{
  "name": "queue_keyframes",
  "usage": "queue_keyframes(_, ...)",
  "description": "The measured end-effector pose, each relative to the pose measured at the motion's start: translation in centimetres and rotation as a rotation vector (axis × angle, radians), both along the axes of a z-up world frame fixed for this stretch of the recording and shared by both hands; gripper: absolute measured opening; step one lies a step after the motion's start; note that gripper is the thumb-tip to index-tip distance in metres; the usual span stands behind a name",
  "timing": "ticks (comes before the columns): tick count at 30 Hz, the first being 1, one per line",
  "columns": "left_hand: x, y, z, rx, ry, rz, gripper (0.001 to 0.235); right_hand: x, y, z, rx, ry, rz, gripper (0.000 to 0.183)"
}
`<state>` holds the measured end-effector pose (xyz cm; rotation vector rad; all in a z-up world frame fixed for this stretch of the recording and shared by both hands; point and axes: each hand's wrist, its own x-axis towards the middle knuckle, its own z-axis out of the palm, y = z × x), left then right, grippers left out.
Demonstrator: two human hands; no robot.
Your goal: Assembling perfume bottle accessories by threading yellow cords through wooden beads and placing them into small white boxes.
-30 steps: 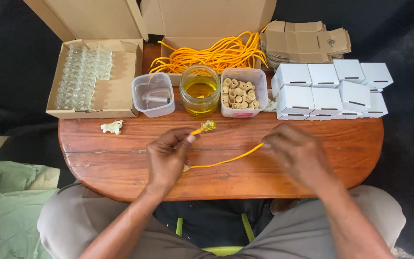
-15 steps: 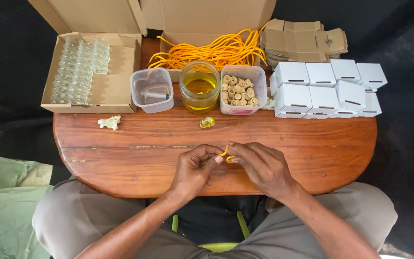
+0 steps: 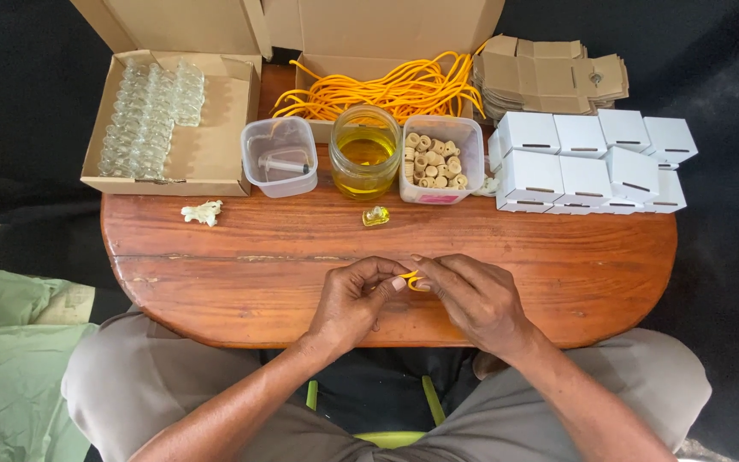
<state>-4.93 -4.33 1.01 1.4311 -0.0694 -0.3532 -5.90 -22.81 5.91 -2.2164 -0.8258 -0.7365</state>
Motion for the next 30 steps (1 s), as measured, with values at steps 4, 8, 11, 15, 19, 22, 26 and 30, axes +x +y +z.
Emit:
queue_keyframes(4,0.0,0.0,-0.2,0.009,-0.007,0.011,0.007,0.2,-0.5,-0.7,-0.015,-0.02,-0.02,0.016)
queue_keyframes(8,0.0,0.0,-0.3,0.005,-0.004,-0.003,0.009,0.2,-0.8,-1.3,-0.037,-0.037,-0.029,0.011)
queue_keyframes(11,0.0,0.0,-0.3,0.001,-0.022,-0.005,0.009,0.2,-0.8,-1.2,-0.064,-0.033,-0.034,0.008)
queue_keyframes(15,0.0,0.0,0.1,-0.007,-0.034,0.0,0.009,0.2,-1.1,-1.7,-0.108,-0.007,-0.047,0.005)
queue_keyframes(19,0.0,0.0,0.1,-0.003,-0.029,-0.006,0.01,0.3,-1.1,-1.9,-0.123,0.021,-0.055,0.008)
queue_keyframes(22,0.2,0.0,-0.4,-0.014,-0.067,0.002,0.01,0.5,-1.6,-2.2,-0.114,0.061,-0.078,0.008)
queue_keyframes(26,1.6,1.0,0.1,0.28,-0.299,-0.093,0.01,0.8,-3.4,-3.0,-0.098,0.078,-0.129,0.008)
queue_keyframes(30,2.6,1.7,-1.2,0.426,-0.379,-0.155,0.009,1.1,-5.9,-2.2,-0.082,0.098,-0.196,0.011)
